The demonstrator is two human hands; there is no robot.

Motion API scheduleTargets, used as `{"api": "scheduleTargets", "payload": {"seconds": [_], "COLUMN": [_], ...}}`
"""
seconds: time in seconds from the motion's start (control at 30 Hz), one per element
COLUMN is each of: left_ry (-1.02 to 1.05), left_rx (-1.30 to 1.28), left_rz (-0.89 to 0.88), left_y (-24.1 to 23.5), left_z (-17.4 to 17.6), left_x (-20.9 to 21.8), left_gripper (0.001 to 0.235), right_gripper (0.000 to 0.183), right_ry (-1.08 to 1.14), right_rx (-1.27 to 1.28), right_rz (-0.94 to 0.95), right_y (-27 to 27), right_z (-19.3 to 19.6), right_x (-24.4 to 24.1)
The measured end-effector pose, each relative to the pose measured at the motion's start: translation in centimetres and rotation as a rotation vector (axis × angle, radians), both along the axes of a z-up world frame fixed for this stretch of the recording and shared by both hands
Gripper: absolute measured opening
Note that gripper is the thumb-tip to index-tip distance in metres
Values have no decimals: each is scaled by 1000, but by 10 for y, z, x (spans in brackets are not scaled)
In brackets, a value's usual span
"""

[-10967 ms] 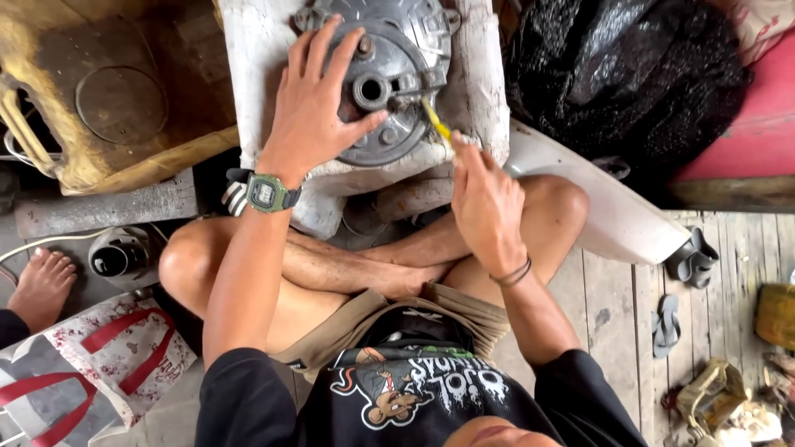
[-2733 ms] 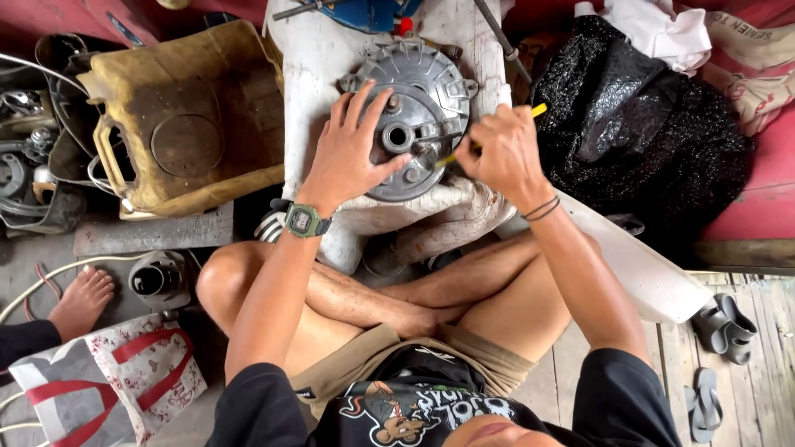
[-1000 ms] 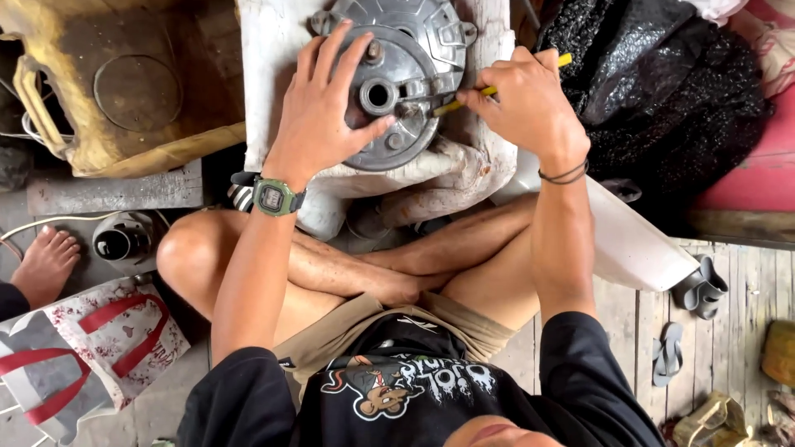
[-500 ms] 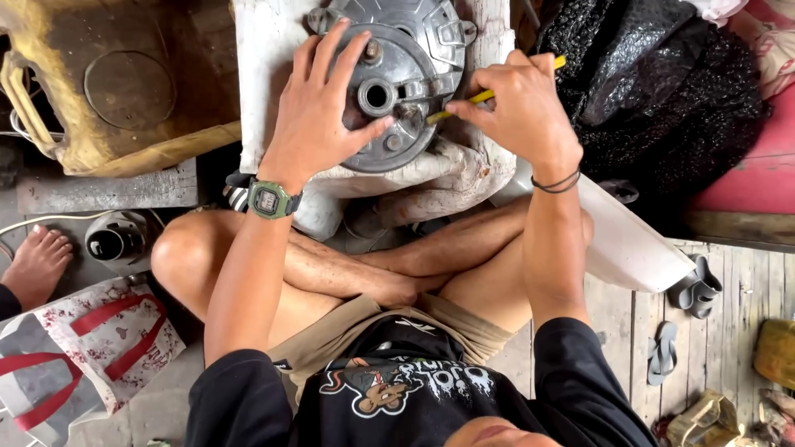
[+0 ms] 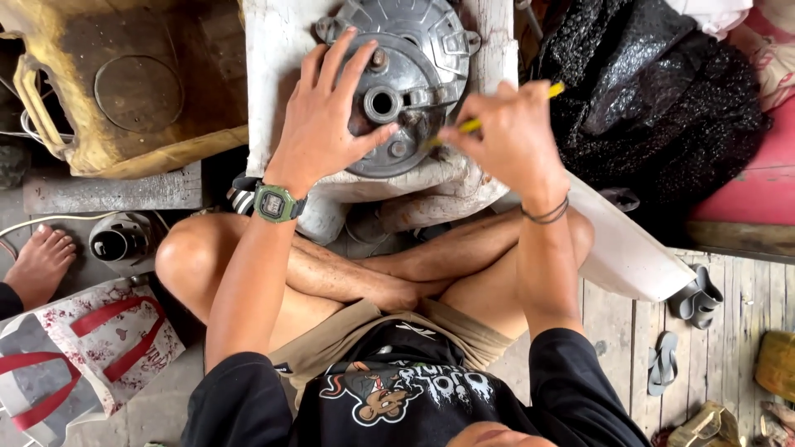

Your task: Cleaning a metal motorcycle engine component using a small scraping tool while sitting on the floor.

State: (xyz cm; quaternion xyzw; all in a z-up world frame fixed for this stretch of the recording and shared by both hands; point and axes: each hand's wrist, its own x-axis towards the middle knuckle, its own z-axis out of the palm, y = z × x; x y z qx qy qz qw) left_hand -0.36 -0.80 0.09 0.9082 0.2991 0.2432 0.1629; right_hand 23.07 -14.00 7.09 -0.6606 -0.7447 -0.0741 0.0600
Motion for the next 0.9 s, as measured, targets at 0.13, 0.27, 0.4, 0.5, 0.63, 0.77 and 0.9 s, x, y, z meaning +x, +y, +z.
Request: {"api": "scheduleTargets", "payload": {"seconds": [0.13, 0.27, 0.4, 0.5, 0.63, 0.77, 0.9], "left_ry": [17, 12, 12, -15, 10, 4, 11], "left_rx": [-2, 9, 18, 34, -14, 2, 7], "left_rz": [10, -1, 6, -5, 6, 7, 12], "left_y": [3, 2, 2, 1, 2, 4, 1], "left_z": [-1, 0, -3, 4, 5, 3, 4], "left_x": [1, 1, 1, 0, 1, 2, 1], "left_gripper": [88, 89, 87, 87, 90, 89, 89], "right_gripper": [26, 27, 25, 30, 33, 30, 24], "right_ry": [56, 72, 173, 173, 4, 115, 150], "right_rx": [-39, 40, -76, 123, 76, 18, 49], "right_rz": [18, -50, -73, -127, -157, -129, -156], "right_y": [3, 1, -6, 5, -5, -5, -8], "right_z": [-4, -3, 6, -7, -4, -3, 11], "right_x": [9, 5, -13, 7, -12, -13, -23]}}
